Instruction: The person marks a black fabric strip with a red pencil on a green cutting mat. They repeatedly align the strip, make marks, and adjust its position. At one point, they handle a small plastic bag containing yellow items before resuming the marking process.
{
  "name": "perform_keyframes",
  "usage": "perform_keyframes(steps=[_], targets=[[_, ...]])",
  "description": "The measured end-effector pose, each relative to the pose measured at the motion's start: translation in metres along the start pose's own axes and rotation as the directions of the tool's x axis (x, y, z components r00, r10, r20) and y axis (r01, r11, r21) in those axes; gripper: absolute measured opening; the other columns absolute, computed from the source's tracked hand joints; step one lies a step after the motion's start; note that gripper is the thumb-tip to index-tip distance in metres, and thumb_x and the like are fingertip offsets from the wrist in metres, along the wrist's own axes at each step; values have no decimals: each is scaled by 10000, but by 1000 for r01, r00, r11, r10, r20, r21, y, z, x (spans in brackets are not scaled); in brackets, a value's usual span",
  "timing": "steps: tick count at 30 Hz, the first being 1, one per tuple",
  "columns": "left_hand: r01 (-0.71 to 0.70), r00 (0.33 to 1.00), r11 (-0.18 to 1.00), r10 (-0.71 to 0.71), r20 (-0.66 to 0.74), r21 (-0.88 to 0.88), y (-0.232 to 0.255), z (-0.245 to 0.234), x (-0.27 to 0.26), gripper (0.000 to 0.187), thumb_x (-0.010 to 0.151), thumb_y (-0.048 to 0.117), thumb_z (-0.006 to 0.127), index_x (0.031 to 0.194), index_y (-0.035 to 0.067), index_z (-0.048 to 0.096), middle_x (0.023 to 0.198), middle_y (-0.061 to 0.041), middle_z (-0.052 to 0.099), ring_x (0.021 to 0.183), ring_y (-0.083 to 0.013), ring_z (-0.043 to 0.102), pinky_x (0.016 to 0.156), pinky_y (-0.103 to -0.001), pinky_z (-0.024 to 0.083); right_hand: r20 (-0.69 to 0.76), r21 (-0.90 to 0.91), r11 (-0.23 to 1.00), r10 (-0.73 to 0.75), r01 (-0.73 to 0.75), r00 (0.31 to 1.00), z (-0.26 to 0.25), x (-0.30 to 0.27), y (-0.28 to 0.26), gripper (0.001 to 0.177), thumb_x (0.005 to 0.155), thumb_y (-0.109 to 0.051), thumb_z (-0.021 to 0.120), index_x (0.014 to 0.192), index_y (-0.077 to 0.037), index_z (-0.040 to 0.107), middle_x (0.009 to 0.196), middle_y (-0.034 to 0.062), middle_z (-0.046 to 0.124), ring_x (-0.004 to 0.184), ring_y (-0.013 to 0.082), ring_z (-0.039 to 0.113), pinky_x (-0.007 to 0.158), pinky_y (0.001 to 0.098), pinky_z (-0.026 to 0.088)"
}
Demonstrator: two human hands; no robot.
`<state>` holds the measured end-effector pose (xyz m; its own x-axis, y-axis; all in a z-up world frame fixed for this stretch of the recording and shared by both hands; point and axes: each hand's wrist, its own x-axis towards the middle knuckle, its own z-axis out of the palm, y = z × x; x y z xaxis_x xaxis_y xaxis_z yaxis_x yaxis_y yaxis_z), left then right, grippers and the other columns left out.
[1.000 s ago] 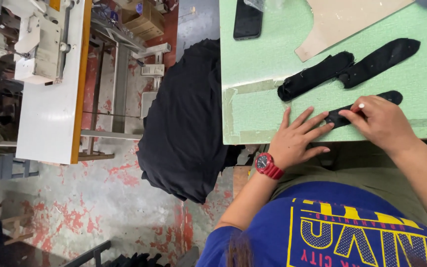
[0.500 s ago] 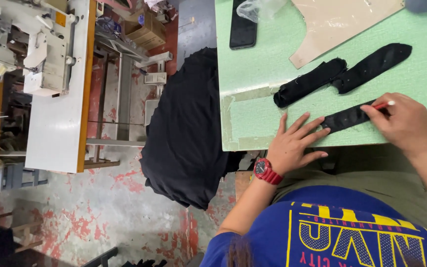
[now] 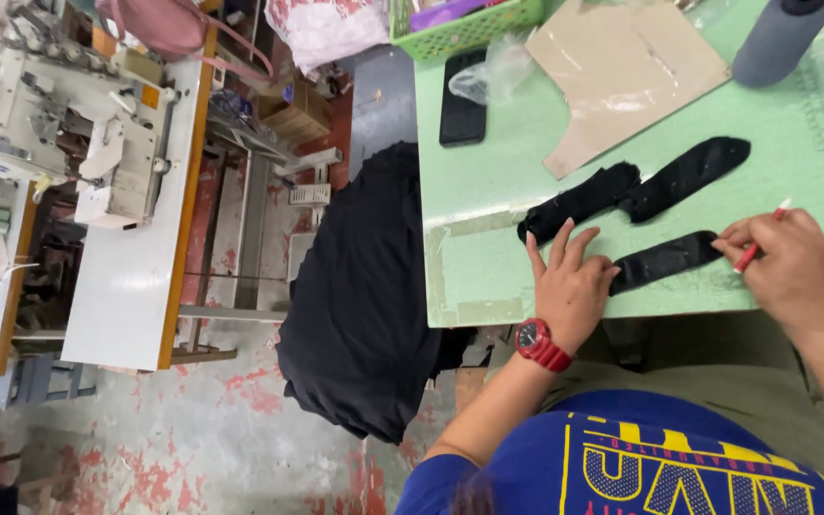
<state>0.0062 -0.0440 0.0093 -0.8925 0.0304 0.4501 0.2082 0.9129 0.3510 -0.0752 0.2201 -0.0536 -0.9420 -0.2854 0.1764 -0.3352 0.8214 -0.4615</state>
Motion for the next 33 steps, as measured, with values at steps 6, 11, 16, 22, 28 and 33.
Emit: perform_keyframes(steps=[6,11,16,22,28,33], targets=[[-6,987,997,18,-162,70,22,19,40,204,978,299,734,819,170,731,1462,-5,611,1534,-324,445,1264,-727,111,-172,333,942,25,34,985,-43,39,-15,120,1135,17,765,1074,99,702,1175,235,704,1126,349,650,932,430,542],[8,965,990,28,-259,139,13,39,90,225,922,274,792,759,146,703,1452,-22,622,1525,-334,486,1289,-744,223,-401,334,906,-115,262,909,16,114,56,252,1209,75,865,1066,65,657,1220,201,730,1206,366,654,1335,472,341],[58,991,982,-35,-129,178,-39,14,77,201,845,369,777,952,201,744,1196,-26,703,1068,-251,671,1186,-566,377,-351,184,937,-220,298,910,-12,115,-1,195,1100,-122,880,1127,0,730,1475,111,761,1246,393,500,1163,470,394],[-3,988,1000,3,156,5,-83,17,55,222,921,261,716,1053,87,755,1059,-74,739,931,-303,681,784,-434,540,276,-11,929,-353,370,894,4,136,-86,342,845,-252,727,1173,-344,760,1080,-221,761,1107,120,606,770,341,599],[77,982,994,-62,180,-78,-93,17,57,266,949,325,666,1021,108,802,1099,-31,758,980,-268,702,799,-405,578,411,-19,966,-226,256,883,5,150,-100,253,863,-288,755,1112,-321,788,955,11,740,1064,147,654,841,339,535],[51,975,984,-12,220,-170,-109,22,62,265,913,292,709,1044,81,799,1111,-53,758,1009,-251,707,853,-384,590,483,22,994,-106,109,869,-3,153,-104,348,851,-179,764,1170,-318,783,1186,-5,648,967,165,722,877,316,538]])
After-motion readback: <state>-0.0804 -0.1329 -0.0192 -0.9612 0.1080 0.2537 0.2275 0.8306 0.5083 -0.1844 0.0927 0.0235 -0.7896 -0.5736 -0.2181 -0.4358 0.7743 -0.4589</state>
